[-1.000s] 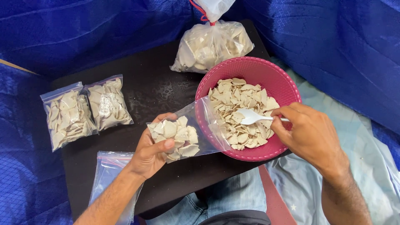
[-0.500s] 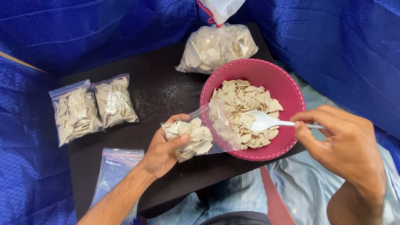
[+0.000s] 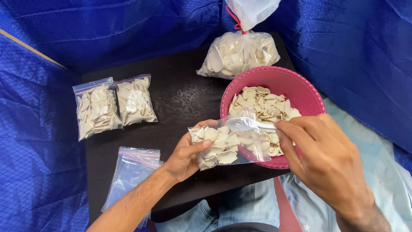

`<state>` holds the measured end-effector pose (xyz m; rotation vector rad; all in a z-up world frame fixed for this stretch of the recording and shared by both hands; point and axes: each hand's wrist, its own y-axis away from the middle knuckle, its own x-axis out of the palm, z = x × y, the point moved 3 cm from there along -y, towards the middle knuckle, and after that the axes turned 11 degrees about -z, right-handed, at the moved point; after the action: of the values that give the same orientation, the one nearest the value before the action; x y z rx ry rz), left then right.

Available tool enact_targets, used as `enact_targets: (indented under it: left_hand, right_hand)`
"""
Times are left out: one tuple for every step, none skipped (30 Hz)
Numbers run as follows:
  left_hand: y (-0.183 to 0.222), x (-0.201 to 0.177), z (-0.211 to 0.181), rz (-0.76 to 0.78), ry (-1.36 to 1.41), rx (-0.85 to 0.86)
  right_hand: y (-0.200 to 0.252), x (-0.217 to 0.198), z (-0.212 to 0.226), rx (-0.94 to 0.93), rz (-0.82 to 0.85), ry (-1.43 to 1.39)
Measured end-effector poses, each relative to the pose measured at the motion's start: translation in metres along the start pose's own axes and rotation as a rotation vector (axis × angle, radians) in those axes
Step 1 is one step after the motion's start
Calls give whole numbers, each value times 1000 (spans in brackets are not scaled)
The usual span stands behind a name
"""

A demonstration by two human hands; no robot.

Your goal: Scooping small crackers from a bowl into plastic bags using a spoon at a packaging station.

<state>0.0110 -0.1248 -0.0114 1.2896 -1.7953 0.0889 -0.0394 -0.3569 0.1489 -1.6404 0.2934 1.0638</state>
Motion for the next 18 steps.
enact_targets:
  left_hand:
    - [0,-3,1,-3,2,1]
    - [0,-5,1,16,35,0]
    - [-1,-7,1,36,67,0]
    - [-1,-8,0,34,68,1]
    - [-1,-9,0,25,84,6]
    - [-2,-10,0,15,99,12]
    - [-1,-11,0,15,102,13]
    - [-1,-10,0,48,108,12]
    - [0,-10,0,80,114,10]
    - [1,-10,1,79,116,10]
    - [1,-11,0,92,114,7]
    - [2,-11,0,104,112,4]
    - [2,-12,-1,102,113,4]
    - [3,-12,-1,123,115,13]
    - [2,-12,-2,147,115,20]
    - [1,-13,-1,148,114,20]
    - [0,-15,-1,140,119,27]
    - [-1,-17,0,133,125,35]
  right_hand:
    - [1,-3,-1,-2,2,-3]
    - [3,-7,-3,6,-28,1]
    - [3,-10,-5,13,-59,7]
    - [5,-13,-6,12,-59,5]
    - [6,-16,-6,15,-48,-38]
    - [7,-19,-7,17,-38,-81]
    - [8,-15,-7,15,-36,-81]
    - [10,-10,-6,1,-17,-116]
    - [12,-6,-5,-11,2,-152]
    - [13,-1,-3,-12,4,-152]
    - [14,4,-1,0,-37,-139]
    - [14,8,0,11,-78,-126]
    - [13,7,2,11,-77,-128]
    - [11,6,3,28,-83,-136]
    - [10,5,4,45,-90,-142]
    - [10,3,4,45,-90,-141]
    - [11,0,4,63,-109,-125]
    - [12,-3,4,80,-127,-108]
